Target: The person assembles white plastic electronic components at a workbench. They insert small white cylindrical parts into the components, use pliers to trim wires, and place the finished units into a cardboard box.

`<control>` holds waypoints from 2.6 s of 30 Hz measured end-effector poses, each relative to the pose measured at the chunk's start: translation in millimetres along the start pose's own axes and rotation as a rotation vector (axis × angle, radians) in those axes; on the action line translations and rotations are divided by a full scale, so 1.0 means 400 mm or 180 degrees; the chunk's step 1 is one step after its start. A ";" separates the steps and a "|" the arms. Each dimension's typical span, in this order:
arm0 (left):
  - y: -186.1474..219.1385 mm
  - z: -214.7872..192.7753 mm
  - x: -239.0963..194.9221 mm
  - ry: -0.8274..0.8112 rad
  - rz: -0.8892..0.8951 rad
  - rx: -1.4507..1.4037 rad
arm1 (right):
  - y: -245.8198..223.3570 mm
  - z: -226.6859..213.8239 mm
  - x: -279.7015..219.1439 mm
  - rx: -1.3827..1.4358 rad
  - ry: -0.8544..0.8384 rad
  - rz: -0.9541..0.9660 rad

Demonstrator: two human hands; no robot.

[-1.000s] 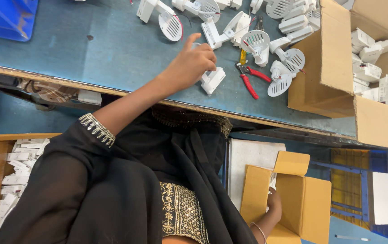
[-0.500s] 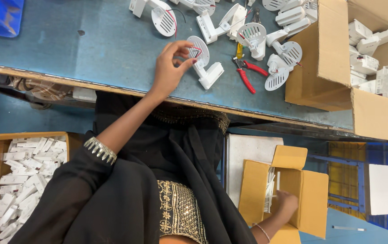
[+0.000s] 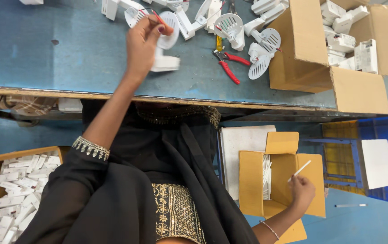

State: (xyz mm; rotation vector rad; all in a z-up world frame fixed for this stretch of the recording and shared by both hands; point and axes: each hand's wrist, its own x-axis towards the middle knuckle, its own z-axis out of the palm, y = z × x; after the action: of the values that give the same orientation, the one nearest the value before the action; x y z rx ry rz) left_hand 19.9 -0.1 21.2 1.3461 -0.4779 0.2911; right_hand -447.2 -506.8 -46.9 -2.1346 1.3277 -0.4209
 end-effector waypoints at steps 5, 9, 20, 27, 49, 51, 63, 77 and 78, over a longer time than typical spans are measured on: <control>0.064 0.001 0.007 -0.0807 0.0005 0.1179 | -0.229 0.050 -0.028 0.1296 -0.0753 -0.0523; 0.050 0.078 -0.038 -0.1474 0.0482 0.1906 | -0.479 0.185 -0.095 0.2344 -0.1714 -0.0746; 0.015 0.111 -0.060 -0.2236 0.0609 0.2485 | -0.907 0.551 -0.234 0.3358 -0.2593 -0.1181; 0.042 0.114 -0.050 -0.2475 0.0119 0.2598 | -0.953 0.548 -0.264 0.3527 -0.2674 -0.1531; 0.081 0.104 -0.004 -0.2677 -0.0720 0.1570 | -0.943 0.604 -0.241 0.4202 -0.2348 -0.0843; 0.082 0.103 -0.005 -0.2665 -0.0709 0.1543 | -0.946 0.600 -0.247 0.4021 -0.2342 -0.0830; 0.072 0.100 -0.004 -0.2612 -0.0572 0.1381 | -0.938 0.630 -0.252 0.4000 -0.2477 -0.0992; -0.135 0.137 0.036 -0.2419 -0.0327 0.0561 | -0.971 0.602 -0.162 0.1362 -0.3988 -0.2005; -0.156 0.121 0.055 -0.2343 -0.0590 0.0257 | -0.967 0.633 -0.164 0.1183 -0.3995 -0.2017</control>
State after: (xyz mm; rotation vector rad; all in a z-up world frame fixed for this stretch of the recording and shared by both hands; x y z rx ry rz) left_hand 60.3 -61.8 -14.7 1.5468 -0.9492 -0.3623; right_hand -66.1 -240.7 0.1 -1.8211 -0.1258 0.4003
